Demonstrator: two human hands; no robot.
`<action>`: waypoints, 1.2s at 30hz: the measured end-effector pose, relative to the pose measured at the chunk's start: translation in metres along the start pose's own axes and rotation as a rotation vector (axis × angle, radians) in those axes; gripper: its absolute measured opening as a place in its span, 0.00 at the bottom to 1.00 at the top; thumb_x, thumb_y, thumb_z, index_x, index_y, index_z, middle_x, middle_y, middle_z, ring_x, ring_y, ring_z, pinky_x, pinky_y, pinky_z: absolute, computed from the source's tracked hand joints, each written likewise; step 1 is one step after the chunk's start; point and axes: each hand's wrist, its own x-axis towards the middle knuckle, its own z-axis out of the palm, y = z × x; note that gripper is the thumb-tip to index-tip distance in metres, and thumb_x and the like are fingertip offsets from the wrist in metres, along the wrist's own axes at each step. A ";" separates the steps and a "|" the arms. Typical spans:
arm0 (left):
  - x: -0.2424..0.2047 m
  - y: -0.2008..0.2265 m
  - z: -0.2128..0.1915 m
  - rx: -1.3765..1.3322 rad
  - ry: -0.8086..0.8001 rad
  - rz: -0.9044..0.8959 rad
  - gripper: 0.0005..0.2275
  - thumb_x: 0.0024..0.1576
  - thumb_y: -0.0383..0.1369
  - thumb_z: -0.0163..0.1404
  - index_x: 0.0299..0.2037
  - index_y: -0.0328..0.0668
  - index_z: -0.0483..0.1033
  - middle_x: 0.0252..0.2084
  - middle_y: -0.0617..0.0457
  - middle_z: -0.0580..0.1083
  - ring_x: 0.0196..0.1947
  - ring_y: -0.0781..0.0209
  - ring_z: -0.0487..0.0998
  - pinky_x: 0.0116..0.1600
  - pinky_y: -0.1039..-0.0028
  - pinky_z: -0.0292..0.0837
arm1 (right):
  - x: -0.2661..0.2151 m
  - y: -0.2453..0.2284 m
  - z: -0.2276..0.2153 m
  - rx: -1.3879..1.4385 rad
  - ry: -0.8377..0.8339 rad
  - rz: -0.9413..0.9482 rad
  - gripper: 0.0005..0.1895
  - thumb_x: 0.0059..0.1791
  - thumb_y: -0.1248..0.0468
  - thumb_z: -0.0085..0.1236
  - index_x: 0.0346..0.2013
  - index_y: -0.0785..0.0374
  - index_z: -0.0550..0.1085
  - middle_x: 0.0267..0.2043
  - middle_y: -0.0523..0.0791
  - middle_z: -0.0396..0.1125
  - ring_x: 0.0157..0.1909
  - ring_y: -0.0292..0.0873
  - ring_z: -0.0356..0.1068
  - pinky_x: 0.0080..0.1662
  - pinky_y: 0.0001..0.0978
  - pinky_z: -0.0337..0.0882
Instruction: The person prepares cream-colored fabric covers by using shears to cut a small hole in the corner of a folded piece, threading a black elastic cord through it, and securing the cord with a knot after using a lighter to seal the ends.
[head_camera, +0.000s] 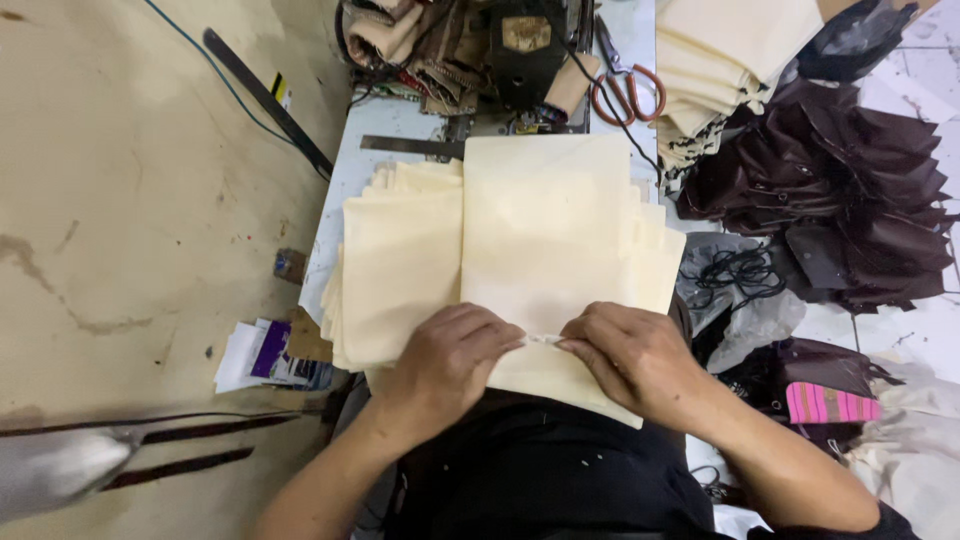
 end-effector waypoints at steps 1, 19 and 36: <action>0.000 0.001 0.003 0.002 -0.001 0.007 0.04 0.62 0.28 0.52 0.41 0.42 0.81 0.31 0.52 0.76 0.35 0.50 0.81 0.43 0.65 0.76 | 0.004 -0.004 0.003 -0.004 0.006 -0.001 0.05 0.51 0.64 0.56 0.35 0.61 0.78 0.28 0.47 0.72 0.29 0.52 0.76 0.31 0.39 0.75; -0.012 0.000 -0.037 0.132 0.026 -0.043 0.08 0.61 0.21 0.48 0.45 0.35 0.80 0.38 0.45 0.78 0.46 0.42 0.81 0.54 0.57 0.76 | 0.016 -0.014 -0.012 0.109 -0.022 0.081 0.06 0.52 0.64 0.55 0.33 0.59 0.78 0.28 0.42 0.75 0.27 0.48 0.78 0.30 0.32 0.75; -0.011 0.002 -0.007 0.053 0.158 -0.020 0.02 0.61 0.24 0.57 0.40 0.37 0.76 0.34 0.53 0.74 0.36 0.56 0.73 0.51 0.65 0.70 | 0.006 -0.008 -0.032 -0.017 -0.232 0.111 0.05 0.55 0.69 0.55 0.42 0.68 0.75 0.34 0.49 0.71 0.29 0.45 0.70 0.33 0.35 0.69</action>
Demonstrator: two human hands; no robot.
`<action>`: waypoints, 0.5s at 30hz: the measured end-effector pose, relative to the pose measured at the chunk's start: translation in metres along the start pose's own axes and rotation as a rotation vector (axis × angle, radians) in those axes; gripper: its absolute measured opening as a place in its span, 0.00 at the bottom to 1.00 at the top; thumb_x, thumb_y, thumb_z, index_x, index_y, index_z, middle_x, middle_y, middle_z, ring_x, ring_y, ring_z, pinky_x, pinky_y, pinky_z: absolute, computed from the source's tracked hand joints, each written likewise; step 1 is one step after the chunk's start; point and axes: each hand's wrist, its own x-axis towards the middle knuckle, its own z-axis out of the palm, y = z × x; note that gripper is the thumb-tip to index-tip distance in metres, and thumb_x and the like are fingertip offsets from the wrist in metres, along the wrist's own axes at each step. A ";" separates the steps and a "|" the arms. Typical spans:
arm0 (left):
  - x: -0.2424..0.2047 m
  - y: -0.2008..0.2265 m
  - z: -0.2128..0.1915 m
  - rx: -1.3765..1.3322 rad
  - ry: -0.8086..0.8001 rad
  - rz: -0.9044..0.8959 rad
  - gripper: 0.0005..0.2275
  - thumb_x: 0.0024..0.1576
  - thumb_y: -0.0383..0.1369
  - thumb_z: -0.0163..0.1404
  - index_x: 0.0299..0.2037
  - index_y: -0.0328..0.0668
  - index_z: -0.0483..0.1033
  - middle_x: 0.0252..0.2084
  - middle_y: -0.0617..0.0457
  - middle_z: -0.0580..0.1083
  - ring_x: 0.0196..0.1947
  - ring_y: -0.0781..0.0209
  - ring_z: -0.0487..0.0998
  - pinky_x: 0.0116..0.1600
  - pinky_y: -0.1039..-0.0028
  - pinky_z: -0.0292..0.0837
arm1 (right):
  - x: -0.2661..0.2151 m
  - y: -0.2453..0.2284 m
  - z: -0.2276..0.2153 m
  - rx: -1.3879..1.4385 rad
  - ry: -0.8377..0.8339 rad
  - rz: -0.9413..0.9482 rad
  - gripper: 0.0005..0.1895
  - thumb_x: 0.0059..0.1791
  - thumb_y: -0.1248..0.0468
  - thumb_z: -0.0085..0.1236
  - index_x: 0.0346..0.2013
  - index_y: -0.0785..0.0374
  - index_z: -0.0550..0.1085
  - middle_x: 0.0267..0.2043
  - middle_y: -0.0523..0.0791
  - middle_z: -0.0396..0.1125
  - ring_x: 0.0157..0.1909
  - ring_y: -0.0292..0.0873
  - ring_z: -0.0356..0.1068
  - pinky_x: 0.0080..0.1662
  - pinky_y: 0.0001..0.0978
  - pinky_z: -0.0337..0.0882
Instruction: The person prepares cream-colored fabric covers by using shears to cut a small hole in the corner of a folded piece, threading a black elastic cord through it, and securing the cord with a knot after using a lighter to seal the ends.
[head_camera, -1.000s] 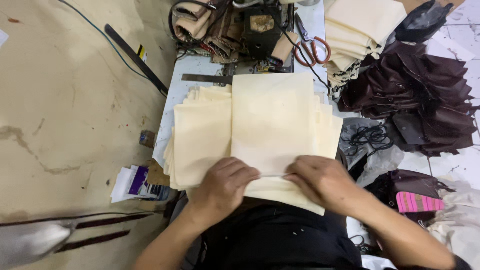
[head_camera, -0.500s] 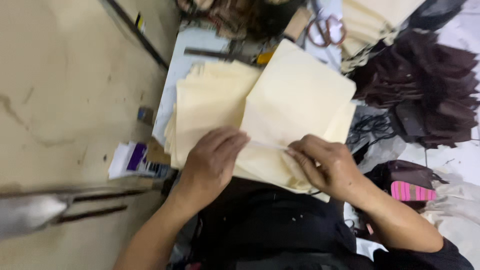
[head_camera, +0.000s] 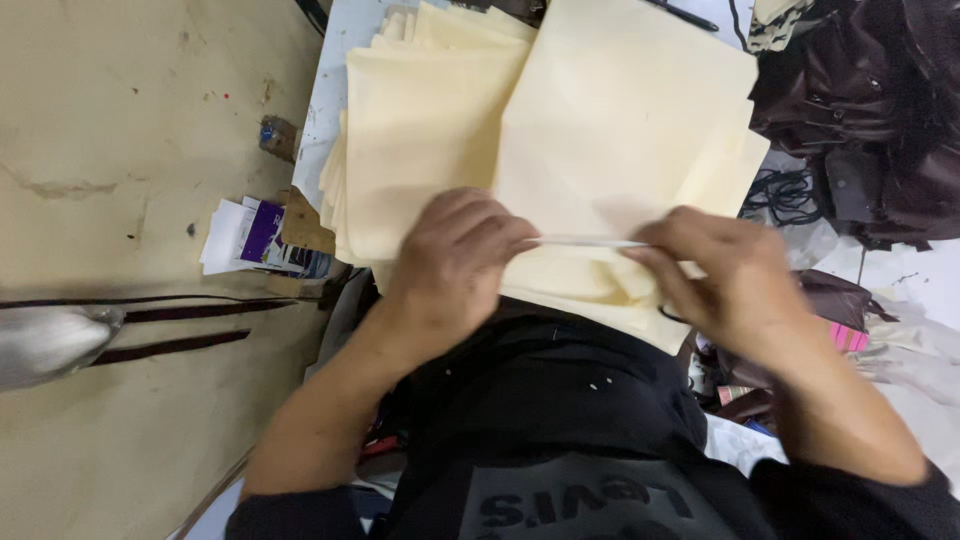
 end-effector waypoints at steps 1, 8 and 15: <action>0.002 0.000 -0.003 0.003 0.007 0.004 0.02 0.61 0.24 0.57 0.40 0.37 0.76 0.34 0.53 0.74 0.36 0.56 0.73 0.51 0.65 0.70 | -0.002 0.000 -0.005 -0.006 0.001 -0.006 0.05 0.55 0.69 0.55 0.42 0.68 0.75 0.34 0.49 0.71 0.29 0.45 0.70 0.33 0.35 0.69; 0.023 0.005 -0.010 -0.002 -0.080 0.125 0.09 0.58 0.15 0.51 0.46 0.31 0.75 0.41 0.42 0.76 0.44 0.44 0.75 0.55 0.56 0.71 | 0.012 -0.011 0.001 -0.062 0.092 -0.176 0.11 0.54 0.64 0.56 0.44 0.72 0.73 0.38 0.52 0.71 0.35 0.51 0.72 0.37 0.40 0.72; 0.037 0.011 -0.066 0.212 -0.161 0.025 0.16 0.56 0.13 0.50 0.54 0.30 0.75 0.52 0.39 0.76 0.58 0.39 0.74 0.66 0.54 0.71 | 0.017 -0.029 -0.005 0.036 0.158 -0.033 0.06 0.55 0.69 0.55 0.40 0.72 0.76 0.28 0.47 0.67 0.23 0.41 0.61 0.28 0.31 0.59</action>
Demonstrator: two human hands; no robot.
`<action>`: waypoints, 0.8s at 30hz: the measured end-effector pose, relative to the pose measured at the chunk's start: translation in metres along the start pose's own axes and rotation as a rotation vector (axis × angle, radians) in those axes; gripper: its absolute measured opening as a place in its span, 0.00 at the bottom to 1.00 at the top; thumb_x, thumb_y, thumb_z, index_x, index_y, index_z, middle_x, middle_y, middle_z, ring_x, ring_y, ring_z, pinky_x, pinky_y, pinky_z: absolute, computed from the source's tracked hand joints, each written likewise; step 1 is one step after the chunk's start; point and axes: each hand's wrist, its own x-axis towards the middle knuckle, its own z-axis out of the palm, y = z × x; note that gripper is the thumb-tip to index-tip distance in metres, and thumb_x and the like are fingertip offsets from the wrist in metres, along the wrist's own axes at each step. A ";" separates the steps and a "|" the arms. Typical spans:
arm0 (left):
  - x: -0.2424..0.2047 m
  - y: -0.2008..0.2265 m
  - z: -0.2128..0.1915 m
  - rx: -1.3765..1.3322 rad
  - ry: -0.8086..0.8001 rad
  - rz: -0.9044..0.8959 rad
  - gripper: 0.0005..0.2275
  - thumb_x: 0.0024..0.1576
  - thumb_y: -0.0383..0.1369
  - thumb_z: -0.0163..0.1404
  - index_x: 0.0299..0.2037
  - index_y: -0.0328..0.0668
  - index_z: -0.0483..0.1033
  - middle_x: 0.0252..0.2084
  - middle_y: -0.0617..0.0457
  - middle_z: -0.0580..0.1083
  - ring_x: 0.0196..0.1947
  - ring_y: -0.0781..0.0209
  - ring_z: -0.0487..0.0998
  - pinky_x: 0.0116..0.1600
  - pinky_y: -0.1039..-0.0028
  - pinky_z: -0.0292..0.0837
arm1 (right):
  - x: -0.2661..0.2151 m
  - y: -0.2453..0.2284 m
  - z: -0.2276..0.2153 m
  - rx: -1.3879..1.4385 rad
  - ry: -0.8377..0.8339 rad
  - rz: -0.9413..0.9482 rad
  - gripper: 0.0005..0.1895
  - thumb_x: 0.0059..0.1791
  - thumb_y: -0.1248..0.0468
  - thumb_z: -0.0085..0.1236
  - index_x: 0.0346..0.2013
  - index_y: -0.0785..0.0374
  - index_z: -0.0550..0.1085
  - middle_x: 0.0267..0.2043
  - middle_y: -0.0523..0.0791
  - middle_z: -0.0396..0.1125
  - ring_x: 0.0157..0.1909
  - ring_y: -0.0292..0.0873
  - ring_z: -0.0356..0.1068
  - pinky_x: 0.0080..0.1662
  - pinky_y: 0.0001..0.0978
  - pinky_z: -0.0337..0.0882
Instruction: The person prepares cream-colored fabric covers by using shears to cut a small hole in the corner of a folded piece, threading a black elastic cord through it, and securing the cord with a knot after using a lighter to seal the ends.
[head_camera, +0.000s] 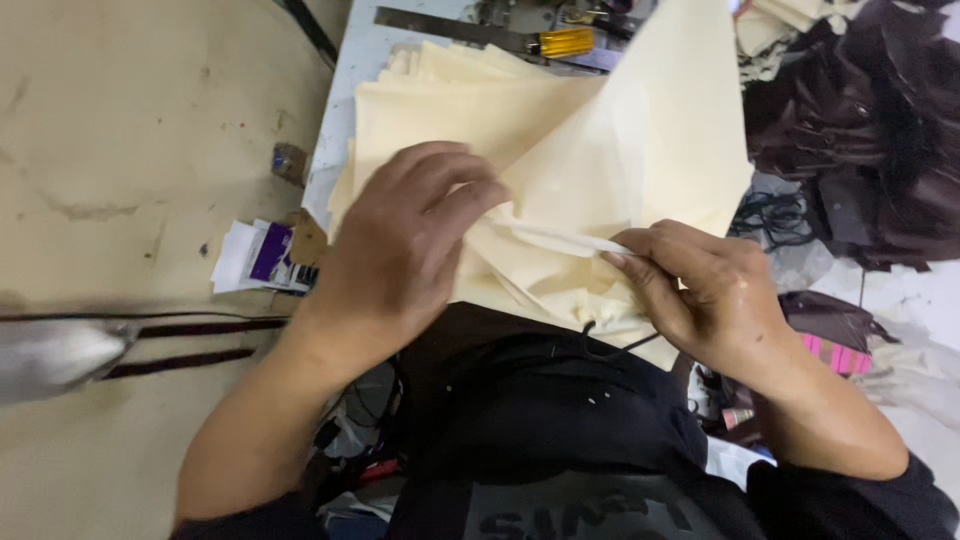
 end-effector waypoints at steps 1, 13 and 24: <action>0.001 0.003 0.004 0.009 0.005 -0.009 0.16 0.56 0.13 0.50 0.54 0.30 0.75 0.52 0.39 0.76 0.58 0.39 0.74 0.66 0.54 0.71 | -0.001 0.001 0.002 0.005 -0.005 -0.012 0.06 0.55 0.69 0.55 0.40 0.72 0.76 0.28 0.47 0.67 0.23 0.41 0.61 0.28 0.31 0.59; 0.001 0.013 0.063 -0.350 0.110 -0.021 0.04 0.64 0.27 0.49 0.40 0.35 0.75 0.35 0.47 0.76 0.35 0.51 0.75 0.42 0.63 0.69 | 0.004 0.004 0.011 0.135 -0.072 -0.043 0.07 0.54 0.72 0.54 0.44 0.75 0.75 0.37 0.52 0.74 0.35 0.48 0.74 0.39 0.35 0.70; 0.002 0.015 0.062 -0.385 0.104 0.162 0.05 0.59 0.15 0.53 0.40 0.32 0.74 0.33 0.48 0.72 0.35 0.52 0.70 0.43 0.65 0.67 | -0.011 0.022 0.000 -0.003 -0.087 -0.145 0.11 0.52 0.64 0.60 0.39 0.72 0.75 0.39 0.54 0.75 0.38 0.50 0.77 0.39 0.31 0.82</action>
